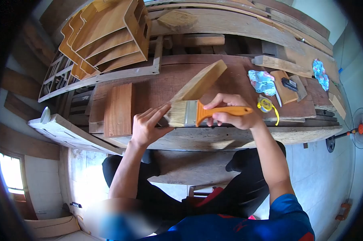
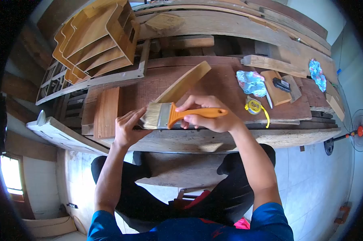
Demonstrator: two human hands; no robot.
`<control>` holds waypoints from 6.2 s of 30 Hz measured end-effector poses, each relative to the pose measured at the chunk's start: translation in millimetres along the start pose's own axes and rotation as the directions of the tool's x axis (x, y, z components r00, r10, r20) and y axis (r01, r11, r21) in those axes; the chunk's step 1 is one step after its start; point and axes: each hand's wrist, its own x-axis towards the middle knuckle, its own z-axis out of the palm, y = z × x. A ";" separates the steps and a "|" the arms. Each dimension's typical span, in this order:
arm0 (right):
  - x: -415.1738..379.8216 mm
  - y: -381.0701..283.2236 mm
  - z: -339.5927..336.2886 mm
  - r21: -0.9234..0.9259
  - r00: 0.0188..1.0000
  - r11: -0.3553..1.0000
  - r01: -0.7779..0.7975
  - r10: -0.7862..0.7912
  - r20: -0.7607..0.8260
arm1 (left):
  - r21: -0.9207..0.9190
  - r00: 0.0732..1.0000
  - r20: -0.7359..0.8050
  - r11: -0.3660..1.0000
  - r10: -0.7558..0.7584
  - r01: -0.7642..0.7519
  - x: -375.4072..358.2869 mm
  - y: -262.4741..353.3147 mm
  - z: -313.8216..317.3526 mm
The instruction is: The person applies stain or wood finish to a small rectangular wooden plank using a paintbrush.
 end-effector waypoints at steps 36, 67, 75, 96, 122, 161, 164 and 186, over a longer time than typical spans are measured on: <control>-4.2 -5.2 18.3 -0.125 0.902 0.973 0.194 -0.227 -0.368 | -0.028 1.000 -0.011 0.999 0.027 -0.027 8.1 6.5 -2.7; -0.7 6.3 5.1 -0.287 0.974 0.955 0.078 -0.135 -0.182 | -0.081 0.991 0.012 0.987 -0.137 0.137 0.2 -4.7 1.5; -9.1 15.6 -55.1 -0.210 0.911 0.975 -0.073 -0.020 -0.412 | -0.057 0.996 0.052 0.996 -0.072 0.075 2.9 5.0 -5.2; -8.1 36.6 -96.5 -0.048 0.828 0.994 -0.100 0.056 -0.558 | -0.035 0.999 0.029 0.998 -0.045 0.046 -0.1 -0.6 -1.5; 7.7 29.6 -20.6 -0.370 0.802 0.914 -0.164 -0.095 -0.590 | -0.092 0.989 0.030 0.985 -0.145 0.148 1.7 1.3 0.4; -0.5 48.4 -53.0 -0.473 0.776 0.867 -0.156 -0.189 -0.602 | -0.087 0.998 -0.003 0.994 -0.066 0.065 -0.2 1.4 2.1; -1.9 35.4 -28.1 -0.510 0.859 0.853 -0.108 -0.178 -0.481 | -0.080 0.999 -0.025 0.996 -0.045 0.043 1.4 -0.5 1.7; -6.6 19.1 -41.9 -0.029 0.975 1.000 -0.004 -0.003 -0.223 | -0.066 1.000 0.011 0.998 -0.009 0.010 5.6 4.6 -3.0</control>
